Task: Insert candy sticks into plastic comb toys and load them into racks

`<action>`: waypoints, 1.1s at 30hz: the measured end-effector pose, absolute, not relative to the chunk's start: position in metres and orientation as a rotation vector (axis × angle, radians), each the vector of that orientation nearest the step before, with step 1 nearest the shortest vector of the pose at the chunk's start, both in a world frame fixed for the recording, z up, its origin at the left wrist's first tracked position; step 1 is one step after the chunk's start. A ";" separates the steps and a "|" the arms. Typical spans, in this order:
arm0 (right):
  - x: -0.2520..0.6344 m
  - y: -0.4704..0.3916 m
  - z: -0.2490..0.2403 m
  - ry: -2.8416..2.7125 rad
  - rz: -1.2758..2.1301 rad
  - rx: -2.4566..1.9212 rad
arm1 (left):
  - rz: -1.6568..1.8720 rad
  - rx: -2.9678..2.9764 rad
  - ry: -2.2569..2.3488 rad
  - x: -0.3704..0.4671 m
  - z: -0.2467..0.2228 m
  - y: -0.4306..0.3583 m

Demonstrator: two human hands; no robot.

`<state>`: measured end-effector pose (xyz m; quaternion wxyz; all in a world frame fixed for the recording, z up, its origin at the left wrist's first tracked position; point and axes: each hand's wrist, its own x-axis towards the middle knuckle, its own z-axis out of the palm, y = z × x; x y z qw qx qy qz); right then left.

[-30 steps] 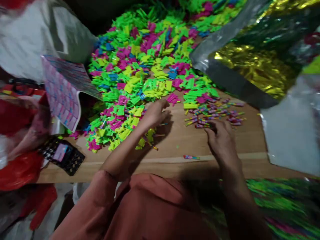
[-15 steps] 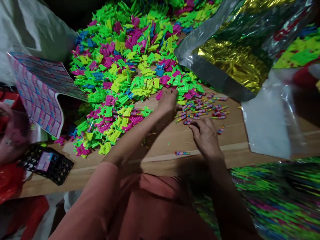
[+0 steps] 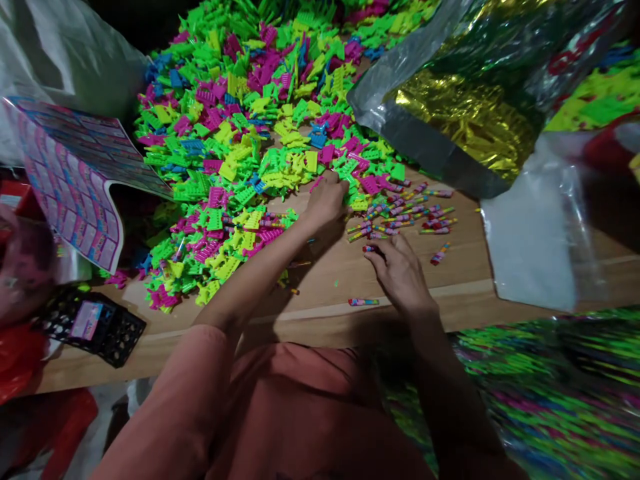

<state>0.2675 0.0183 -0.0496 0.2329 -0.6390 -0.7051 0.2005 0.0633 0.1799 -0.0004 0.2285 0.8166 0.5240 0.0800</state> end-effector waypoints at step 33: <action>0.213 0.018 -0.040 -1.155 0.800 -1.238 | 0.879 0.556 1.064 0.023 0.014 0.061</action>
